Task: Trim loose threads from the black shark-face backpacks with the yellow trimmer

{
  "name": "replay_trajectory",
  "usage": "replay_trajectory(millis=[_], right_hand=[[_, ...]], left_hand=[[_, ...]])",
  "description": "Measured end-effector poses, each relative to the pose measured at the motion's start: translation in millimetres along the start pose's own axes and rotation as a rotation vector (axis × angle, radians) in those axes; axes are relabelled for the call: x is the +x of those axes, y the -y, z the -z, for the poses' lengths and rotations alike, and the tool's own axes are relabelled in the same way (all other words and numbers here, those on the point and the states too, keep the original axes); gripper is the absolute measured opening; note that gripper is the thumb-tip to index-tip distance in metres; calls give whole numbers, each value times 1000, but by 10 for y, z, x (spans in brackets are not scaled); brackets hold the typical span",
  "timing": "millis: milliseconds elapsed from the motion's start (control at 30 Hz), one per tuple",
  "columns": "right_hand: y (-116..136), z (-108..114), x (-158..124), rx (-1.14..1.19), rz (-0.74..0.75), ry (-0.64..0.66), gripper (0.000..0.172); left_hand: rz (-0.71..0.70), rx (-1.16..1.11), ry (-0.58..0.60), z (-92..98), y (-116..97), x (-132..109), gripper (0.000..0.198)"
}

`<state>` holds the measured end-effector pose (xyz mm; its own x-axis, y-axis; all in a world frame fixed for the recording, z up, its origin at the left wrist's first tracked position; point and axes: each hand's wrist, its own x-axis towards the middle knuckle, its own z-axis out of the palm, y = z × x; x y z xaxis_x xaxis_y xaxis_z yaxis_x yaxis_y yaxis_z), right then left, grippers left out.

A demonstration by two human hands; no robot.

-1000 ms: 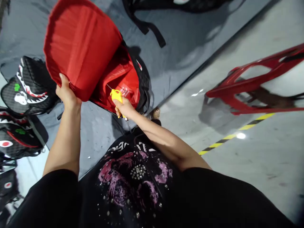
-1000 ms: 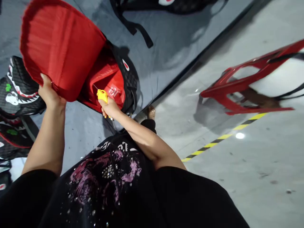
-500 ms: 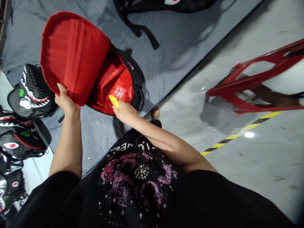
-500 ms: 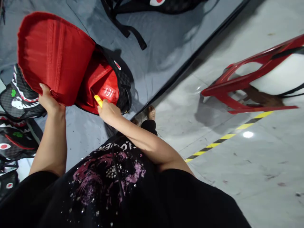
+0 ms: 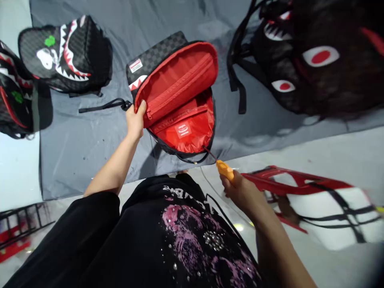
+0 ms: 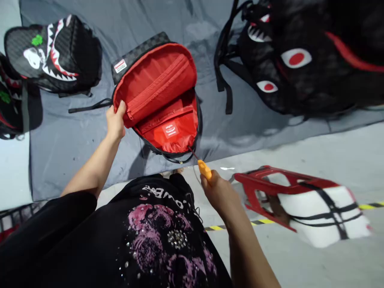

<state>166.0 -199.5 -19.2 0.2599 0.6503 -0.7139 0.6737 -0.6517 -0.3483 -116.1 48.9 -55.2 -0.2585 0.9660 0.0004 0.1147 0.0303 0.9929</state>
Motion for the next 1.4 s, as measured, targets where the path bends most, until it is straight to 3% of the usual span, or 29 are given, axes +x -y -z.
replay_trajectory(millis=[100,200,333,500,667,800,1000,1067,1167,1200,1233,1267,1333,1367,1400], right_hand=[[302,154,-110,-489,-64,-19,26],[718,184,-112,-628,-86,-14,37],[1145,92,88,-765,-7,-7,38],[1143,210,167,-931,-188,188,31],[1060,253,70,-1001,-334,164,34],[1014,145,0,-931,-391,87,42],[838,14,-96,-806,-452,-9,45],[691,34,-140,-622,-441,-85,42],[379,136,-213,-70,-337,-214,36],[271,181,-208,102,-286,-251,33],[173,233,-173,240,-242,-284,29],[90,293,-101,345,-209,-312,25],[-8,443,148,505,-170,-375,18],[-19,529,314,568,-150,-403,15],[-3,615,499,616,-129,-428,13]], left_hand=[[53,-113,13,42,108,1,36],[63,-147,40,47,175,-50,33],[41,-162,53,63,196,-113,30],[57,-186,-8,37,128,-165,30],[103,-193,144,-72,-48,-423,38],[111,-286,316,-83,-88,-589,37],[173,-271,380,-111,-16,-506,23],[124,-236,561,-5,-49,-510,21],[15,-102,959,360,-27,-645,60],[28,-41,988,497,65,-701,65],[82,9,871,608,209,-747,61],[154,78,661,678,392,-779,57],[261,251,287,674,775,-817,66],[294,312,235,609,928,-841,73],[253,373,345,515,1039,-878,77]])
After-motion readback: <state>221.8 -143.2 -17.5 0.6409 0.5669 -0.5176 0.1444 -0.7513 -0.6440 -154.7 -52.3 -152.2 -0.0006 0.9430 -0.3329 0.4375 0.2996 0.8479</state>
